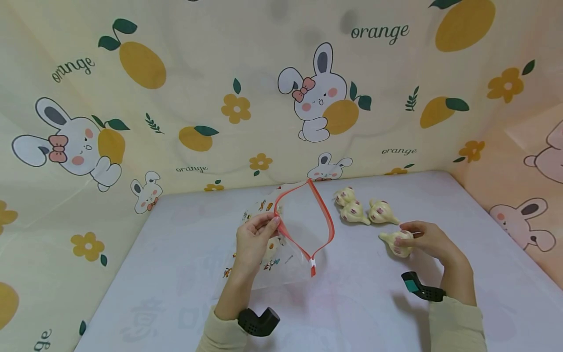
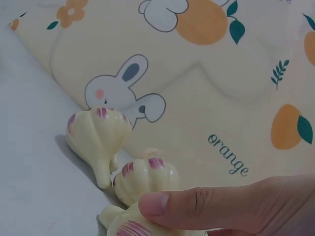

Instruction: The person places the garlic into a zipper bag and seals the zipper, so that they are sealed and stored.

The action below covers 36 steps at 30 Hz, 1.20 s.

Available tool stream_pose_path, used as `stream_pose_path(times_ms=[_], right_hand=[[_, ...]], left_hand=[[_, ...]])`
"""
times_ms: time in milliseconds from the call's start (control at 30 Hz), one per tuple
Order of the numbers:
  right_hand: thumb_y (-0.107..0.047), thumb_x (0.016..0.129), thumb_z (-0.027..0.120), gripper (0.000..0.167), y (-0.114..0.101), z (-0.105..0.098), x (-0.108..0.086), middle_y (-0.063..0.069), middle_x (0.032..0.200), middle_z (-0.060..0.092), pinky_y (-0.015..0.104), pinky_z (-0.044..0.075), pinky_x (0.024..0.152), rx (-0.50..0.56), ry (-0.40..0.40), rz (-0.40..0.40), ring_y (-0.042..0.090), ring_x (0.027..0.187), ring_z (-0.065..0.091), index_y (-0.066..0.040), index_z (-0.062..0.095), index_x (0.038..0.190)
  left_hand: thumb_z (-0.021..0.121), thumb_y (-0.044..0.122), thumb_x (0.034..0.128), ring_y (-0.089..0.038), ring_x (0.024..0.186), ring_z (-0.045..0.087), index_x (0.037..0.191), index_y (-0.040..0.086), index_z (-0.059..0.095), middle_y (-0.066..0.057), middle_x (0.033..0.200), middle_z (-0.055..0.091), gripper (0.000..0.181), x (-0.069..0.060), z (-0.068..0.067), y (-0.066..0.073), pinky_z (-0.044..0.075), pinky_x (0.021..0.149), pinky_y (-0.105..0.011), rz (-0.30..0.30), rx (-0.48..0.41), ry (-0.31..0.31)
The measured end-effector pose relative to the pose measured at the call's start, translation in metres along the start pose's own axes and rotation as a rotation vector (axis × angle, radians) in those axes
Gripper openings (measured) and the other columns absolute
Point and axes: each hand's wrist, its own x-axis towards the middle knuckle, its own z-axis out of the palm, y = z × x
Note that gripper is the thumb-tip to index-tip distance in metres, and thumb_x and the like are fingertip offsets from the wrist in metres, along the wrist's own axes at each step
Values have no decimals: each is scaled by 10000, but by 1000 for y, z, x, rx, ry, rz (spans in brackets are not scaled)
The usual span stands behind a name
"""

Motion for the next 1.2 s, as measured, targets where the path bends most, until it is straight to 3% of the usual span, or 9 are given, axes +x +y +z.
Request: stream_pose_path(times_ms=[333,567,1200], right_hand=[[-420,872,681,708,-1,1,0,335,1357,449,497,475,857,3,-7,13,422,1138,478,65,462,1340],[-442,868,680,719,-6,2,1,325,1344,458,447,475,836,2,-10,10,403,1121,468,55,464,1341],[-391,890,670,661,-20,6,2,327,1334,489,520,506,856,-17,25,-72,433,1138,519,71,485,1324]], left_hand=[[626,7,905,6,695,645,1063,-133,621,125,752,661,211,-1,0,0,581,698,-150,16,-26,-8],[631,6,901,2,697,650,1062,-133,623,122,751,662,213,-1,0,0,585,704,-156,16,-27,-6],[631,25,907,-1,697,648,1068,-115,632,111,762,668,213,0,0,-2,582,706,-153,12,-2,-13]])
